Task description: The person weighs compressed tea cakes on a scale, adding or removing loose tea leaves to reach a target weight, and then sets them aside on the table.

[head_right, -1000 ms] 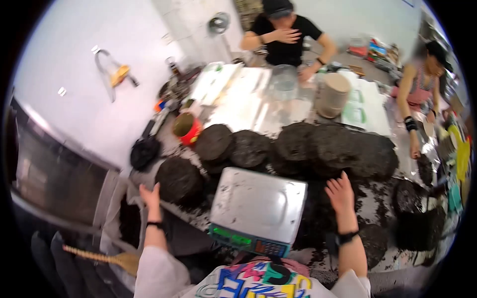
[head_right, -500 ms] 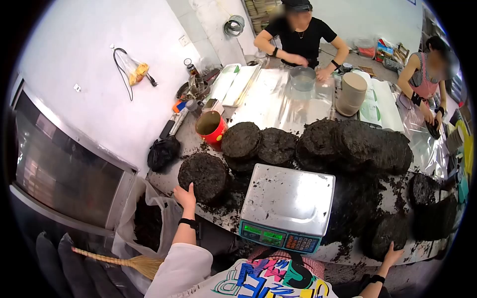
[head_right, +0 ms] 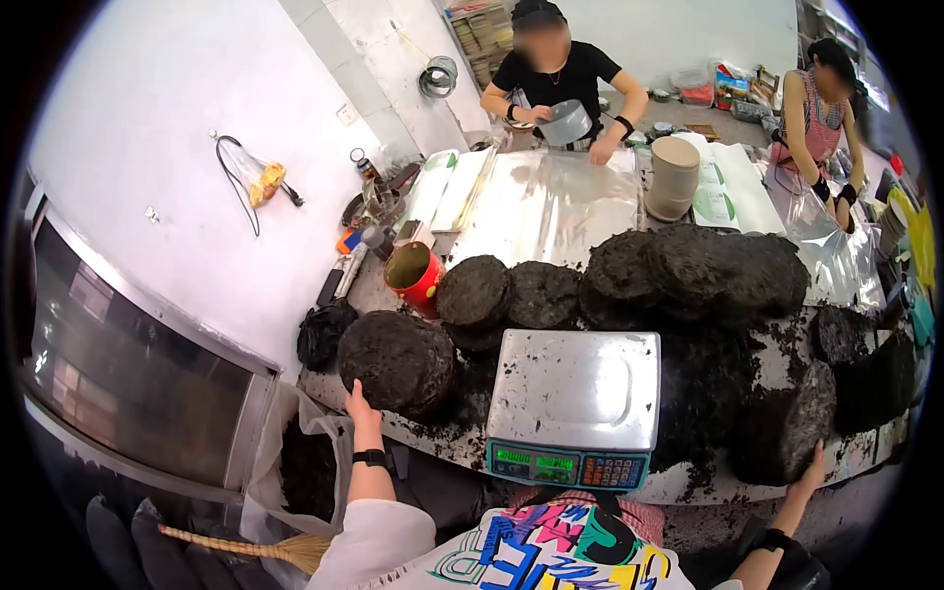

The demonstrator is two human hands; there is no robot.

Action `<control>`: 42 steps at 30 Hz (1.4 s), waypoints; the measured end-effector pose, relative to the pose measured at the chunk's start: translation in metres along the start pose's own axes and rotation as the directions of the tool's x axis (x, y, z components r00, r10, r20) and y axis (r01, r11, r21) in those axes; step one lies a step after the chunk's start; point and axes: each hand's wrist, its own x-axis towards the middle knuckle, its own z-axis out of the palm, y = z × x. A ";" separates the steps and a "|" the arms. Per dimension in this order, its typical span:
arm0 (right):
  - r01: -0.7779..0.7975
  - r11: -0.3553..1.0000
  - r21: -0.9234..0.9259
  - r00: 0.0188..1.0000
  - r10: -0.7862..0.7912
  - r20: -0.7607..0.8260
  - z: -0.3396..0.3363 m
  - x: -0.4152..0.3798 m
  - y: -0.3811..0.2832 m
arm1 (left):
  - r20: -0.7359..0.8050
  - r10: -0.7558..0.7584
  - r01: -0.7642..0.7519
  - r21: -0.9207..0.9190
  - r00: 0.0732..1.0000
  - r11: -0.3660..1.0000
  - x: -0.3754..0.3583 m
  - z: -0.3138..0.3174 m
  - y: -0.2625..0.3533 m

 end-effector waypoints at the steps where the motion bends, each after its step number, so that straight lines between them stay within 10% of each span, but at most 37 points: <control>1: 0.028 0.996 -0.089 0.999 -0.027 0.020 0.000 0.005 0.009 | -0.042 -0.049 0.049 0.015 0.998 0.999 0.001 -0.004 -0.004; 4: 0.143 0.923 -0.358 0.986 -0.165 -0.031 0.034 -0.012 0.027 | -0.203 -0.079 0.100 0.094 0.976 0.991 -0.006 -0.007 -0.004; 7: 0.020 0.982 -0.189 0.994 0.001 0.113 0.070 -0.030 0.038 | -0.377 0.142 -0.132 0.052 0.915 0.990 -0.033 0.016 0.003; 11: -0.227 0.973 -0.044 0.920 0.229 0.318 0.158 -0.089 0.055 | 0.249 0.133 -0.116 -0.083 0.959 0.990 -0.044 0.031 -0.022; 15: -0.254 0.951 -0.174 0.836 0.306 0.456 0.239 -0.135 0.093 | 0.391 -0.016 -0.250 0.620 0.920 0.743 -0.167 0.119 -0.101; 17: -0.312 0.937 -0.155 0.808 0.348 0.476 0.269 -0.159 0.091 | 0.409 -0.111 -0.087 0.436 0.906 0.896 -0.166 0.120 -0.167; 18: -0.314 0.936 -0.160 0.830 0.353 0.433 0.276 -0.166 0.086 | 0.453 0.071 -0.256 0.361 0.888 0.897 -0.166 0.123 -0.161; 21: -0.261 0.944 -0.203 0.868 0.322 0.378 0.267 -0.158 0.079 | 0.601 0.375 -0.708 0.606 0.706 0.362 -0.120 0.097 -0.101; 24: -0.333 0.936 -0.111 0.843 0.348 0.410 0.225 -0.124 0.090 | 0.683 0.204 -0.568 0.708 0.701 -0.419 -0.079 0.055 -0.042; 26: -0.373 0.922 -0.107 0.846 0.385 0.369 0.209 -0.126 0.088 | 0.686 -0.085 -0.667 0.660 0.722 -0.345 -0.046 0.024 -0.032; 30: -0.426 0.900 -0.093 0.815 0.427 0.391 0.185 -0.118 0.097 | 0.817 -0.132 -0.810 0.508 0.561 -0.293 -0.022 0.011 -0.025; 32: -0.368 0.920 -0.136 0.877 0.392 0.278 0.181 -0.111 0.109 | 0.816 -0.157 -0.825 0.565 0.556 0.016 -0.006 0.006 -0.010; 34: -0.432 0.896 -0.103 0.814 0.436 0.382 0.190 -0.121 0.106 | 0.523 -0.166 -0.489 0.848 0.836 0.206 0.006 0.009 0.014; 36: -0.447 0.888 -0.107 0.785 0.447 0.429 0.206 -0.141 0.094 | 0.303 0.217 -0.300 0.263 0.928 0.917 0.027 0.000 0.018; 38: -0.488 0.870 -0.079 0.745 0.461 0.483 0.210 -0.149 0.093 | 0.175 0.545 -0.569 0.354 0.820 0.743 0.024 0.014 0.038; 40: -0.508 0.859 -0.063 0.746 0.476 0.466 0.215 -0.157 0.090 | 0.538 0.460 -0.695 0.654 0.706 0.300 -0.037 0.052 0.054; 42: -0.485 0.874 -0.046 0.762 0.447 0.469 0.210 -0.146 0.108 | 0.888 0.319 -0.942 0.329 0.331 0.064 -0.108 0.095 0.028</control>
